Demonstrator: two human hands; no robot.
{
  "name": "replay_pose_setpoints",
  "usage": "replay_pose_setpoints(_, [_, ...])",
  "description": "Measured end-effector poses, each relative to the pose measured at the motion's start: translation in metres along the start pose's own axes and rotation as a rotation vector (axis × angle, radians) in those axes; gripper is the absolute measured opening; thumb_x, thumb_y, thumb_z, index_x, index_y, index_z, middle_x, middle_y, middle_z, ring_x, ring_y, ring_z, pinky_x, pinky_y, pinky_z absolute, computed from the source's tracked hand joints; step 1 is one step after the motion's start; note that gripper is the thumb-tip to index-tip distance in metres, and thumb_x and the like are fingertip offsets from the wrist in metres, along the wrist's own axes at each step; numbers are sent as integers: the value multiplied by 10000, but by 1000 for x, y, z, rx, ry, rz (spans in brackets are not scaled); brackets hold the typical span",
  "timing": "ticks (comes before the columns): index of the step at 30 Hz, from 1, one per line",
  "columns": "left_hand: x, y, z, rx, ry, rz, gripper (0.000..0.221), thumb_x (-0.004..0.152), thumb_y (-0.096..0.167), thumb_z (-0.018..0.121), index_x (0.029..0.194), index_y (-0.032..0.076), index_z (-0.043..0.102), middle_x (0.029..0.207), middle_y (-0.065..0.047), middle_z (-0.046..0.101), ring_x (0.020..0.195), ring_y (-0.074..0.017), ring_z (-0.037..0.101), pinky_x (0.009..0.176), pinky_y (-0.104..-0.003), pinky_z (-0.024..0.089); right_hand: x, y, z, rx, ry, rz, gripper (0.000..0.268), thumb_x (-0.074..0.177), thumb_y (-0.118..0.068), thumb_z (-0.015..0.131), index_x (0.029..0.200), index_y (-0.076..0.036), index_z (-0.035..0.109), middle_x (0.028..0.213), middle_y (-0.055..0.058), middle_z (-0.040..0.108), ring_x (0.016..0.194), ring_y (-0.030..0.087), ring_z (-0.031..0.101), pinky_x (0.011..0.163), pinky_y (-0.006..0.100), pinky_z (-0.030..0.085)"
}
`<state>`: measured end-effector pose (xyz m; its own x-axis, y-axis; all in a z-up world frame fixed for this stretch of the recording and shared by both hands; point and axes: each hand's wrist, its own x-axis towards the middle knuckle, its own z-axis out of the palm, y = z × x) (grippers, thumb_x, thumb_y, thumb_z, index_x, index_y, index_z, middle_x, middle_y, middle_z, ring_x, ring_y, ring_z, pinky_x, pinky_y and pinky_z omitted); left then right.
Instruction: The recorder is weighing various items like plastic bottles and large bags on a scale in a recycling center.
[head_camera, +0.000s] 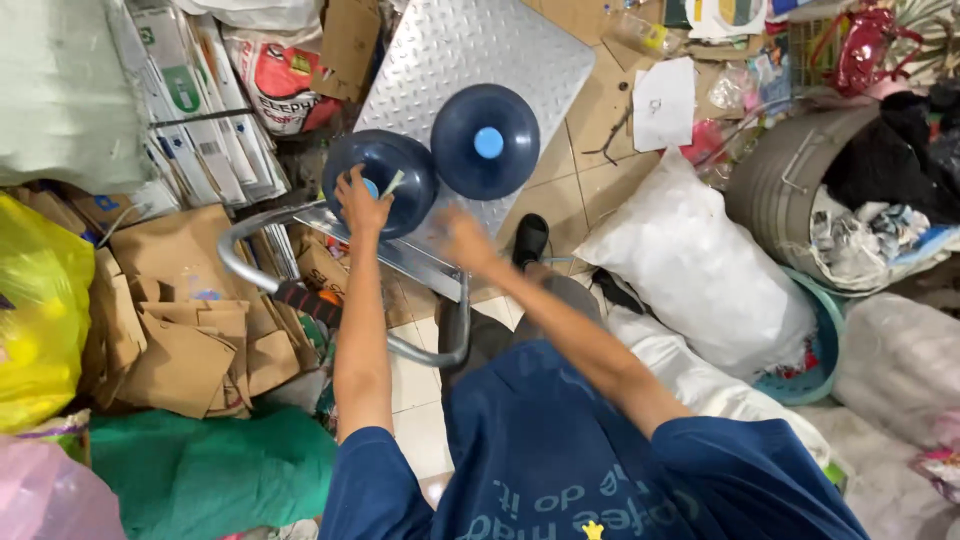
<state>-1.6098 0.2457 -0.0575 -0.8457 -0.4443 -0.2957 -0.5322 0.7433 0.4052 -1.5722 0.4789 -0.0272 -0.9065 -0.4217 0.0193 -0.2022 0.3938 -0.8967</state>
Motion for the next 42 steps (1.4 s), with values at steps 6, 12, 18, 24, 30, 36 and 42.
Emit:
replay_pose_setpoints(6, [36,-78,40,-55,-114,17,691,692,231,948,1284,145,604,1380,-178,523,1279,-425,510,1098,-502,460,113,58,-80,-564,95,325,907,684,-237,898,1464,-242,434,1490,250,370,1323,517,410,975,631,417])
replay_pose_setpoints(12, [21,-75,39,40,-237,246,671,636,142,911,1246,117,631,1334,-200,520,1236,-463,495,1047,-520,443,90,112,-26,-450,27,700,697,819,-238,848,1395,-275,455,1425,227,457,1256,487,560,937,588,544])
replay_pose_setpoints(18, [27,-83,26,37,-169,389,553,650,173,883,1166,130,691,1309,-215,518,1187,-474,494,1005,-545,454,18,87,-11,-447,296,728,660,804,-140,804,1366,-211,466,1307,262,453,1130,525,572,881,569,541])
replay_pose_setpoints(24, [11,-56,-2,-2,-121,557,494,659,163,855,1128,116,706,1231,-192,550,1155,-455,503,996,-550,446,-97,22,-40,-293,526,802,559,843,-179,797,1333,-200,529,1235,252,503,1044,503,622,869,556,541])
replay_pose_setpoints(30, [-24,37,-28,23,-4,743,530,617,202,879,1092,74,684,1088,-181,614,1081,-431,543,980,-549,439,-189,-13,-110,-186,706,917,549,838,-253,804,1322,-187,554,1217,294,526,938,530,643,804,568,548])
replay_pose_setpoints(36, [-80,132,-23,106,42,1005,588,607,212,913,1104,28,659,1070,-184,646,1055,-419,584,999,-528,425,-304,10,-183,-187,965,979,566,804,-309,829,1297,-165,591,1130,286,582,920,525,660,793,569,558])
replay_pose_setpoints(42, [-175,266,6,46,-73,1098,513,669,127,869,1134,25,678,1102,-179,668,1060,-414,584,972,-504,447,-428,5,-295,-194,1124,1096,534,815,-315,858,1266,-169,610,1145,263,603,894,502,683,758,552,573])
